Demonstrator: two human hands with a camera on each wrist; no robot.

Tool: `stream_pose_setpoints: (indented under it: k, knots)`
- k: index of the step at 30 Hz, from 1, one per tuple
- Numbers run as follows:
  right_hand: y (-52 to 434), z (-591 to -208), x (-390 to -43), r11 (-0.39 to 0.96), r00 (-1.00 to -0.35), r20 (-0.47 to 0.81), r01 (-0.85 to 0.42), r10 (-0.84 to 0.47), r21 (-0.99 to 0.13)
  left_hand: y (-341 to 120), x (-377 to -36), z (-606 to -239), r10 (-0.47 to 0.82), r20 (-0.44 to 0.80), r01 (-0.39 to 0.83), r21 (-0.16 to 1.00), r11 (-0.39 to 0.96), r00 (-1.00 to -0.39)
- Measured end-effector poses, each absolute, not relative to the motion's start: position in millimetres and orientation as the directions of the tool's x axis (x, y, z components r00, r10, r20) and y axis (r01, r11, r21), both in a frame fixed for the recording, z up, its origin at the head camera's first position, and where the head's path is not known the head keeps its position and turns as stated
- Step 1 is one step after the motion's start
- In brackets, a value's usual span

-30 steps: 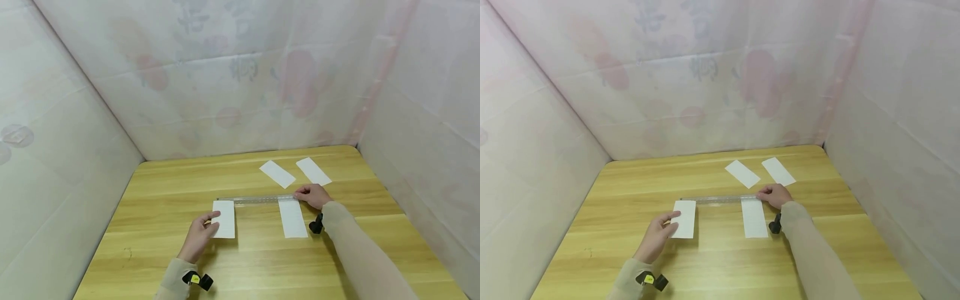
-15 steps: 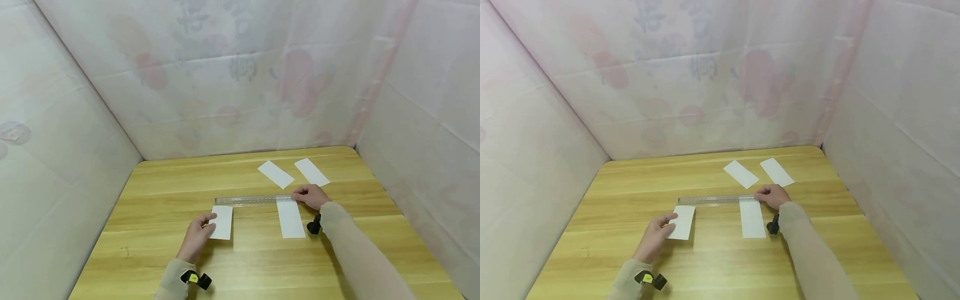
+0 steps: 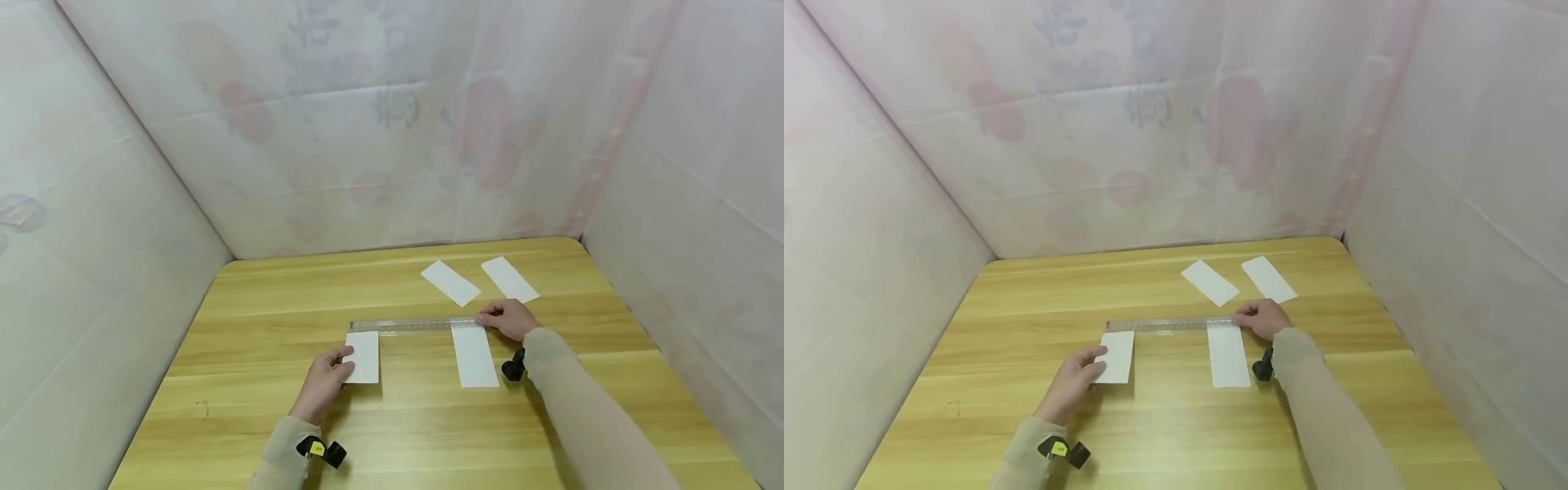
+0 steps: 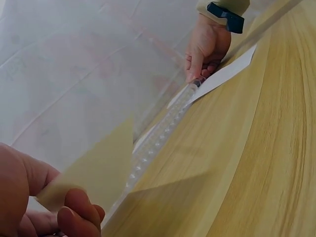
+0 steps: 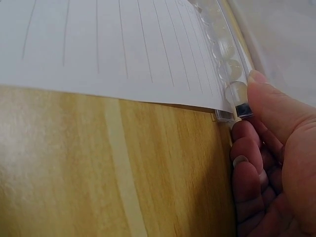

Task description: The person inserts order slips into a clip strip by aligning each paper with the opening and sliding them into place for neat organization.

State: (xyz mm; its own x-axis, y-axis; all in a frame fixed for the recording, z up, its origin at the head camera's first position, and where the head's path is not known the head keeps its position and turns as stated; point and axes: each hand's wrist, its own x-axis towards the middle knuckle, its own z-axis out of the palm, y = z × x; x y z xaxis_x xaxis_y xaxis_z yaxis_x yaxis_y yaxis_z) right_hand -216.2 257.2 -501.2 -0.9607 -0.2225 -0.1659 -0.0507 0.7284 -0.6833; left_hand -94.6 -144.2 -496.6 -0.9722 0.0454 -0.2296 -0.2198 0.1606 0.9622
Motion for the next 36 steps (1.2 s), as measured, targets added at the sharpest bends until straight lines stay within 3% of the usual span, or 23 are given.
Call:
stream_pose_setpoints:
  k: [13,22,25,28,36]
  knots:
    - [256.3,-510.4,-230.0,0.740,-0.960,-0.173,-0.049,-0.221,-0.671,-141.3,-102.7,-498.2,0.029,-0.227,-0.220,0.964,0.151,-0.974]
    - [255.4,-490.3,-227.7,0.769,-0.935,-0.195,-0.113,-0.296,-0.630,-135.9,-100.9,-500.8,-0.025,-0.250,-0.250,0.947,0.201,-0.968]
    - [249.0,-478.5,-228.1,0.795,-0.928,-0.182,-0.164,-0.325,-0.584,-135.2,-97.0,-498.5,-0.052,-0.233,-0.238,0.929,0.285,-0.971]
    - [235.7,-466.3,-230.6,0.812,-0.905,-0.151,-0.271,-0.398,-0.517,-135.5,-93.3,-495.4,-0.042,-0.163,-0.164,0.869,0.468,-0.986]
    - [196.4,-444.2,-233.7,0.783,-0.770,-0.151,-0.595,-0.620,-0.183,-125.5,-86.1,-486.4,0.106,-0.056,0.054,0.584,0.810,-0.993]
